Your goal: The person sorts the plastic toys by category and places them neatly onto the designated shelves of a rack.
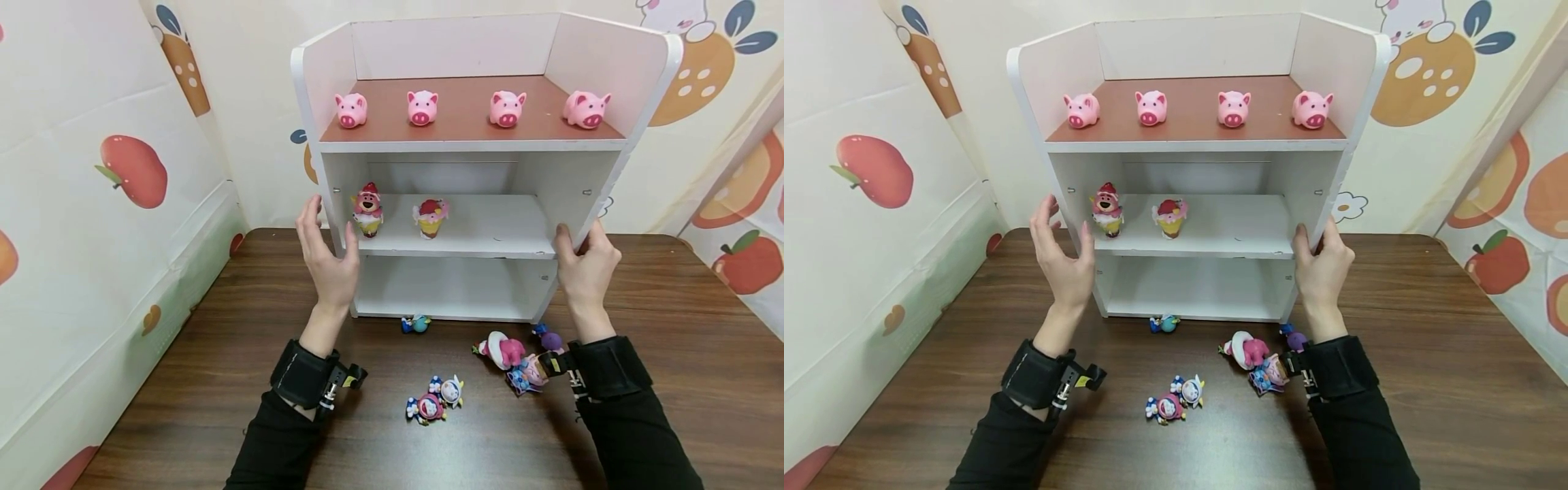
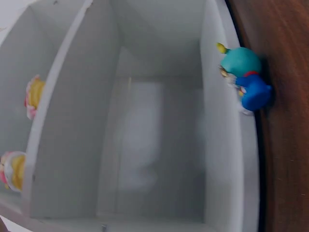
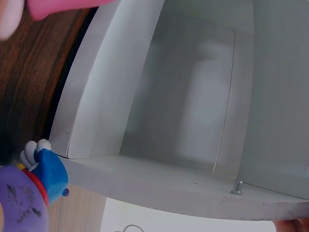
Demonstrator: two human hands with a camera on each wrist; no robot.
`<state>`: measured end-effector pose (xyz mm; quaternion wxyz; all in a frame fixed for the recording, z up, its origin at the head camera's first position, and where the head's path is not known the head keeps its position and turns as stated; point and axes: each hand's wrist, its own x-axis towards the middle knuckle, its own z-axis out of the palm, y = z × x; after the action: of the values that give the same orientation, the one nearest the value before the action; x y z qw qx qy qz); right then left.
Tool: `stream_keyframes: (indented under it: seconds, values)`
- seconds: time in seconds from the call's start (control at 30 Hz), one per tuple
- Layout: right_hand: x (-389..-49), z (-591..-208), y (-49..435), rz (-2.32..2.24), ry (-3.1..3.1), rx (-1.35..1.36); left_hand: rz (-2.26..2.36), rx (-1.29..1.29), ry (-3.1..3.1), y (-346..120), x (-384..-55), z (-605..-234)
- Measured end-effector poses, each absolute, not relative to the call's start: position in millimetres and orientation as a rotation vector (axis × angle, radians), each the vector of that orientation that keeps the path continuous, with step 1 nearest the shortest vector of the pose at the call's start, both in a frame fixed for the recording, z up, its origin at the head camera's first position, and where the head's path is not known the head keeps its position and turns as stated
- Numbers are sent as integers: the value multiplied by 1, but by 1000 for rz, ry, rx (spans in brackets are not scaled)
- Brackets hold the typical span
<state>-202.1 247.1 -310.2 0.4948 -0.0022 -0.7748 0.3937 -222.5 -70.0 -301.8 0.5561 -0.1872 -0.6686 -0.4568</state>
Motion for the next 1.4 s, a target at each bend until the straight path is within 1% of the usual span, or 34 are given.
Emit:
stream_keyframes:
  seconds: [0.27,0.5,0.9,1.4]
  values:
    - [-202,-311,246,958,-1876,-8,-1236,-430,-1684,-73,-227,-311]
    - [-203,-311,246,970,-1873,0,-1331,-435,-1701,-68,-209,-295]
    - [-202,-309,246,982,-1867,14,-1307,-432,-1709,-68,-209,-293]
    - [-181,-299,258,943,-2092,151,-1327,-432,-1707,-68,-209,-295]
